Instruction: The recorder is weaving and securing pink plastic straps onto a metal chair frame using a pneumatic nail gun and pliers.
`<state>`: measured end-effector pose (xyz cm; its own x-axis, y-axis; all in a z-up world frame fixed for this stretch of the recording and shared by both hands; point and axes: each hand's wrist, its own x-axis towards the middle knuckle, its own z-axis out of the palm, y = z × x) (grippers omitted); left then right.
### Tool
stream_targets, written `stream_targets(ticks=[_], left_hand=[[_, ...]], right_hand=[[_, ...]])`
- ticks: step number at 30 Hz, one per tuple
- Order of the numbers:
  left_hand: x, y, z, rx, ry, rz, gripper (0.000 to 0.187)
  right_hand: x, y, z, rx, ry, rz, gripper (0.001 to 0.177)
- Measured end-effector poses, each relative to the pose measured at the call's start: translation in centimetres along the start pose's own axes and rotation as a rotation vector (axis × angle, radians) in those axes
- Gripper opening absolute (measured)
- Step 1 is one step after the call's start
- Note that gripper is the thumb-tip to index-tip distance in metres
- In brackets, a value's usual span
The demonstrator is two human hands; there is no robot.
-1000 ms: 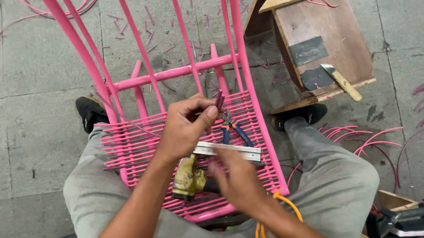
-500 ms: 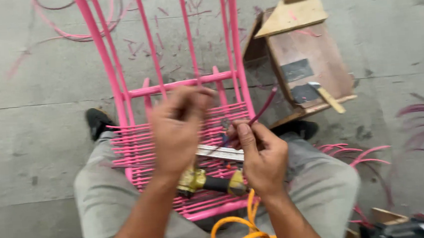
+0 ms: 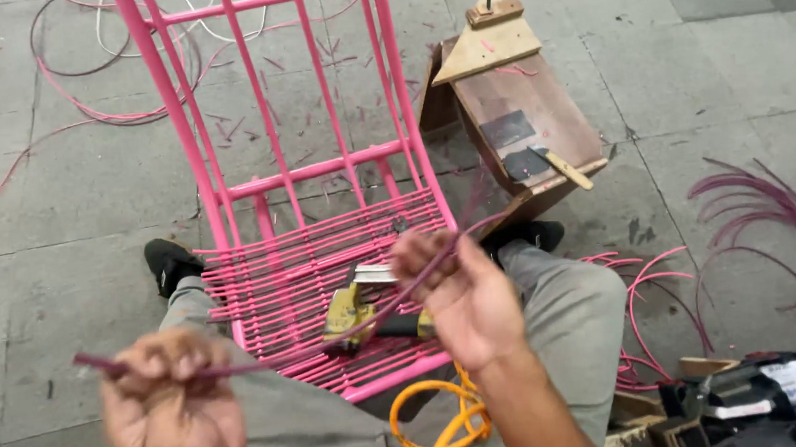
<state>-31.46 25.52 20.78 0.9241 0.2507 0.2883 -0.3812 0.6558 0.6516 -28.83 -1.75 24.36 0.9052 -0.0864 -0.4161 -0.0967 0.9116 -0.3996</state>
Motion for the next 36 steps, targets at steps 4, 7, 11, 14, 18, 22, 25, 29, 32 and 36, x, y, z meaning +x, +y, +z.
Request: stream_targets(ticks=[4,7,11,14,18,22,25,29,32,36], left_hand=[[-2.0,1.3,-5.0,0.150,0.167,0.067,0.020],[-1.5,3.1,-5.2,0.390,0.176,0.108,0.021],[-1.2,4.7,-7.1,1.516,-0.349,-0.675,0.022],[-1.9,4.1,-0.8,1.372,-0.877,-0.752,0.021],[-1.0,-0.6,9.3,1.081,-0.598,0.061,0.033],[-0.6,-4.6,11.4,0.808,-0.567,0.049,0.034],[-0.9,-6.4,11.4,0.809,-0.513,0.037,0.026],[0.4,-7.8,10.5,0.571,-0.280,-0.222,0.017],[1.5,-8.0,10.0,0.567,-0.216,-0.346,0.018],[2.0,-8.0,10.0,0.750,-0.280,-0.300,0.019]], right_hand=[[0.2,-0.6,-3.2,0.138,0.083,-0.117,0.025],[0.2,-0.4,-3.2,0.037,-0.104,-0.302,0.020],[0.2,-0.3,-2.5,-0.271,-0.037,-0.538,0.024],[0.1,1.1,-2.4,-0.391,-0.011,-0.559,0.024],[-0.5,5.3,-2.8,-0.395,-0.117,-0.413,0.024],[-0.8,6.4,-2.8,-0.414,-0.184,-0.419,0.025],[-1.5,5.9,-3.1,-0.404,-0.071,-0.397,0.024],[-1.3,5.5,-5.1,-0.647,-0.119,-0.423,0.024],[-2.0,5.4,-4.3,-0.949,-0.160,-0.539,0.023],[-2.7,5.4,-2.5,-1.005,-0.039,-0.328,0.022]])
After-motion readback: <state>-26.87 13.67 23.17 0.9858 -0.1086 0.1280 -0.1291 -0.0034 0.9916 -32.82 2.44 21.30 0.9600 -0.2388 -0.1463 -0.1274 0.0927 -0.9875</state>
